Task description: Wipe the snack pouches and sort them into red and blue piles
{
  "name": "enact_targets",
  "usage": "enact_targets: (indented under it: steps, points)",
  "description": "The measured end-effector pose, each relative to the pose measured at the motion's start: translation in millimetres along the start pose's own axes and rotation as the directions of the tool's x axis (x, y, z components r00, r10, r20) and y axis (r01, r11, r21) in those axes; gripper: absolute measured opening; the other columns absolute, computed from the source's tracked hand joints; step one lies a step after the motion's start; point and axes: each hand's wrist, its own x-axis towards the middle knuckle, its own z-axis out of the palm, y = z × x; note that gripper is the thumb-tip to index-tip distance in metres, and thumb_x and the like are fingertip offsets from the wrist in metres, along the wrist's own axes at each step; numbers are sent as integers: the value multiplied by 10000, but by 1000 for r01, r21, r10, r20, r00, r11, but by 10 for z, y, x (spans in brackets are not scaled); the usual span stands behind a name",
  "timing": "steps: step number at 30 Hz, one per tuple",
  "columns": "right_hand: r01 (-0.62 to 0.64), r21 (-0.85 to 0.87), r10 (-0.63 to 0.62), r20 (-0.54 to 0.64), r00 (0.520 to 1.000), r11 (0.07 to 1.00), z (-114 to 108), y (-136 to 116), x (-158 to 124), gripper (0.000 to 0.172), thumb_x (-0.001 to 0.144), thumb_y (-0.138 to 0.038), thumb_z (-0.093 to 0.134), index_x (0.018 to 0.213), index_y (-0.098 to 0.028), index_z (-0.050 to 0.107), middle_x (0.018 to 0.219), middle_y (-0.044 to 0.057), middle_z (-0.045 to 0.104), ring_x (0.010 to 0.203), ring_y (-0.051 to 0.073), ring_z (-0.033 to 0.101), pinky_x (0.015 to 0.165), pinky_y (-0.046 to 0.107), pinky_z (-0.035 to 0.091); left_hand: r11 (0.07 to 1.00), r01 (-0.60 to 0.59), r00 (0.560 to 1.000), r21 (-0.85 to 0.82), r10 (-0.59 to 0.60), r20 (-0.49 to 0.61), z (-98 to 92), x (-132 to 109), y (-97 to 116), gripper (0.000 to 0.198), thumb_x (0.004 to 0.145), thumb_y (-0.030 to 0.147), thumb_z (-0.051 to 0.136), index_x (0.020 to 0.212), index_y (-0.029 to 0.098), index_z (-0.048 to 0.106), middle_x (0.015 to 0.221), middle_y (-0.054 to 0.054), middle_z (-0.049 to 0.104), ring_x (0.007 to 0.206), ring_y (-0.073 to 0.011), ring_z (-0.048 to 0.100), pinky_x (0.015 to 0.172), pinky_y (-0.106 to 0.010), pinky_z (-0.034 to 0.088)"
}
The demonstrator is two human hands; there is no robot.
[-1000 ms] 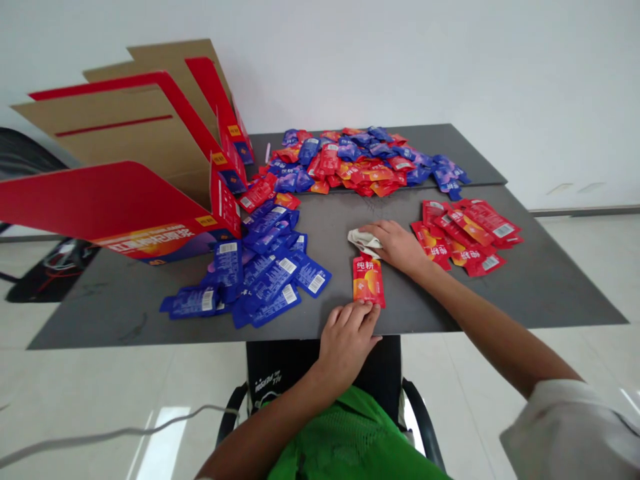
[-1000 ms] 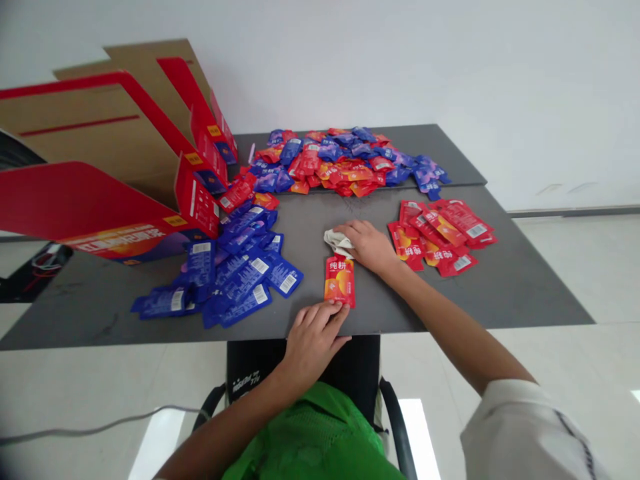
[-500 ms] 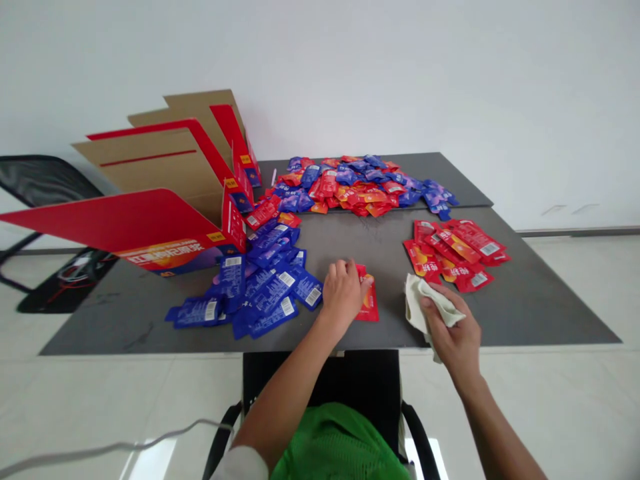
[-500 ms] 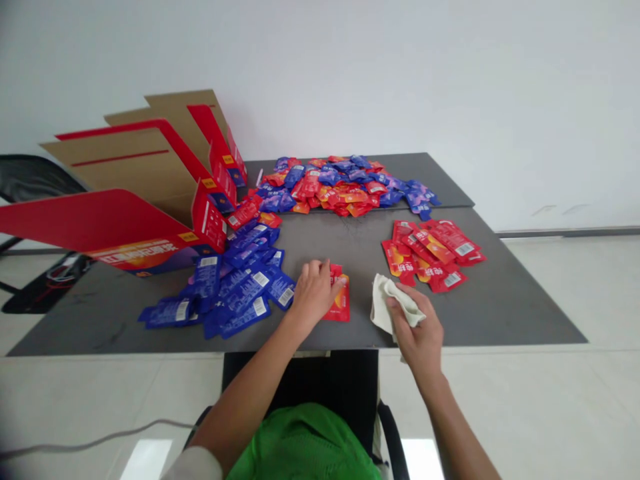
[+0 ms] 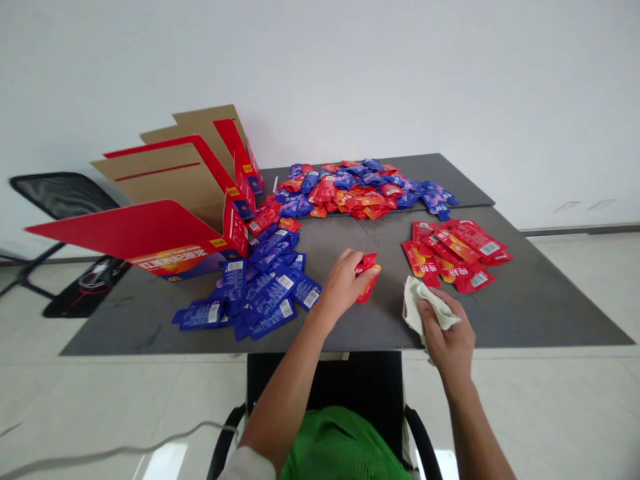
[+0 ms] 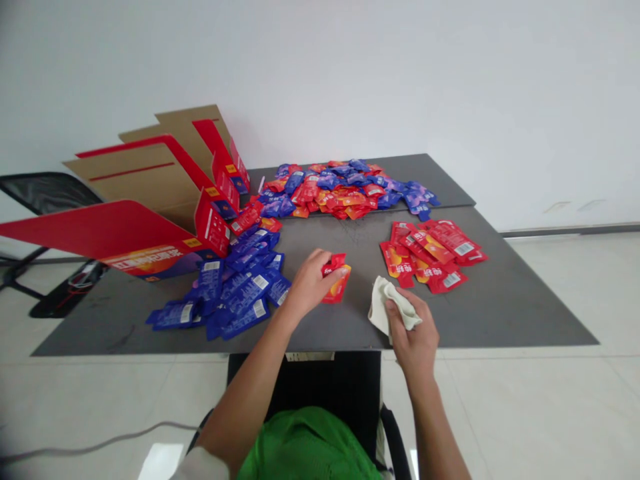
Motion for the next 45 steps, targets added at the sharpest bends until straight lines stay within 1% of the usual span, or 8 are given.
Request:
enact_targets:
  steps: [3,10,21,24,29,31,42,45]
  points:
    - [-2,-8,2,4,1000,1000,-5,2,4,403,944,-530,706,1231,-251,751,1194,130,754,1085,335,717,955,501,560,981,-192,981,-36,190,-45,-149,-232,63,44,1027,208,664,1014,210,706,1104,-52,681,1066,-189,665,966,-323,502]
    - [-27,-17,27,-3,1000,999,19,-20,-12,441,942,-547,707,1251,-235,748,1218,129,760,1103,324,720,981,489,557,946,-286,928,155,233,291,-130,-886,-48,146,1005,266,738,1145,237,709,1237,-46,711,1236,-225,635,1103,-423,426]
    - [165,10,-164,180,970,986,-9,-283,433,392,968,-510,707,1260,-249,733,1185,106,778,1055,296,738,932,455,592,890,-343,936,300,297,189,173,-1463,-95,500,1017,354,717,1457,156,586,1585,-164,569,1485,-289,531,1210,-464,471]
    - [369,39,-362,314,878,928,121,-487,474,341,1004,-402,673,1324,-287,691,1262,105,750,1153,309,713,1007,491,582,900,-330,943,283,303,136,266,-1504,-151,433,1033,282,688,1441,163,603,1538,-163,614,1446,-275,581,1174,-435,519]
    - [619,100,-526,643,557,779,396,-540,301,543,936,-180,682,1452,-329,600,1367,94,705,1277,315,654,1043,504,589,920,-309,950,242,288,117,301,-1494,-173,338,1034,240,692,1364,181,656,1322,-102,758,1303,-249,686,1121,-410,555]
    - [659,93,-527,688,500,746,489,-478,313,589,893,-131,700,1444,-314,601,1360,93,702,1285,318,641,1049,504,585,921,-315,949,231,298,105,300,-1479,-179,310,1028,244,705,1329,174,672,1307,-92,771,1288,-237,696,1111,-397,557]
    - [626,-79,-530,458,714,776,522,-500,959,442,1014,-292,623,1455,-273,605,1364,127,686,1231,329,653,1075,511,543,908,-328,945,261,317,86,359,-1488,-221,306,1007,266,734,1304,194,708,1378,-97,747,1353,-226,670,1100,-391,570]
    - [669,47,-578,548,604,742,375,-606,548,521,995,-268,648,1507,-319,565,1397,106,681,1263,314,650,1076,482,557,922,-300,954,245,291,74,356,-1493,-199,279,994,266,753,1262,195,722,1272,-86,791,1252,-235,724,1067,-396,586]
